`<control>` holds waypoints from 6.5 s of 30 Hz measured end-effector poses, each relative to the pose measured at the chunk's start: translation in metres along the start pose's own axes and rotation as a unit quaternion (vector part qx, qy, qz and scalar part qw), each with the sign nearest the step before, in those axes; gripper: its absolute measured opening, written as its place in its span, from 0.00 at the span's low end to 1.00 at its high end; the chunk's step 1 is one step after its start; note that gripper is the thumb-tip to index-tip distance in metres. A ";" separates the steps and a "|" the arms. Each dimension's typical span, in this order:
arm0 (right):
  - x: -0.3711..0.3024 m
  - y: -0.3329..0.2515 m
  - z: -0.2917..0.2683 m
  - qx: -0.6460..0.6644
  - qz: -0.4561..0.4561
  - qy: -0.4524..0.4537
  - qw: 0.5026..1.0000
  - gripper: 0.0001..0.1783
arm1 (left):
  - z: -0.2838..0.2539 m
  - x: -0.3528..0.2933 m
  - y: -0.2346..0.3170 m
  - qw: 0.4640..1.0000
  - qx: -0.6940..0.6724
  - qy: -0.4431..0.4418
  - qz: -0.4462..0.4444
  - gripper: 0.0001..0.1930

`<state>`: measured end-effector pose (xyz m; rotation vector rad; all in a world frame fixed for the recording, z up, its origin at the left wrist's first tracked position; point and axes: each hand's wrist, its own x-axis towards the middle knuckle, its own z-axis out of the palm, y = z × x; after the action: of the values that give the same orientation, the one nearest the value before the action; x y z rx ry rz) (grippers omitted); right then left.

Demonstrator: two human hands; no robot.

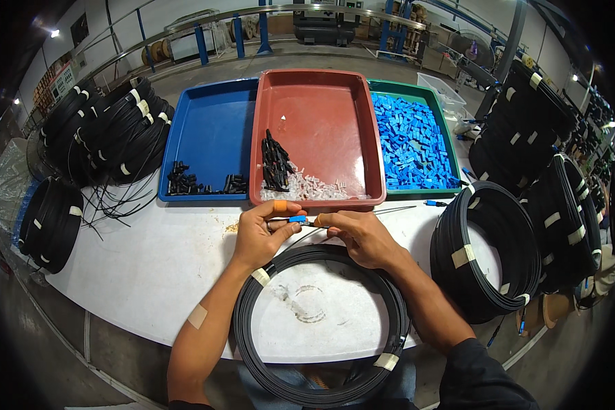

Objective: The person assembles fiber optic cable coils by taking connector pieces from trays and attaching them onto the cable ends by hand.

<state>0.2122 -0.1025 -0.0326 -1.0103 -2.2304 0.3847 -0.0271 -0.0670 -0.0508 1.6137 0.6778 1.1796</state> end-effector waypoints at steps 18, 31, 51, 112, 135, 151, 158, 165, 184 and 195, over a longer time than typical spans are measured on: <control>0.002 -0.008 -0.001 -0.073 -0.017 -0.029 0.997 0.33 | -0.002 -0.003 0.006 0.998 -0.057 -0.002 -0.004 0.16; 0.008 -0.013 -0.007 -0.033 0.024 -0.081 0.996 0.34 | -0.002 -0.003 0.004 0.999 -0.037 -0.006 -0.010 0.15; 0.001 -0.002 0.001 -0.007 0.019 0.016 1.000 0.34 | -0.011 0.001 0.000 0.999 -0.005 0.034 -0.006 0.14; 0.000 -0.016 0.007 -0.034 0.011 0.085 0.996 0.10 | 0.006 -0.008 0.045 0.961 0.259 -0.047 0.081 0.09; -0.003 -0.015 0.006 0.107 0.012 0.138 0.985 0.13 | 0.005 -0.010 0.036 0.967 0.230 0.012 0.113 0.25; -0.002 -0.019 0.006 0.137 -0.009 0.161 0.977 0.09 | 0.005 -0.010 0.031 0.993 0.112 -0.043 0.010 0.27; -0.001 -0.014 0.010 0.117 -0.027 0.178 0.977 0.08 | 0.008 -0.010 0.032 0.994 0.108 -0.025 0.017 0.25; 0.000 -0.014 0.010 0.109 -0.022 0.175 0.978 0.08 | 0.011 -0.008 0.031 0.987 0.155 -0.029 0.031 0.20; 0.002 -0.015 0.008 -0.008 -0.136 0.224 0.965 0.13 | 0.009 -0.011 0.036 0.956 0.241 -0.040 0.162 0.07; 0.005 -0.020 0.008 0.266 0.102 0.055 0.957 0.11 | 0.003 -0.014 0.045 0.862 0.384 -0.069 0.322 0.07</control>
<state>0.1933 -0.1124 -0.0260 -0.9338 -1.7800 0.9376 -0.0342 -0.0960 -0.0148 2.7302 0.5528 1.3067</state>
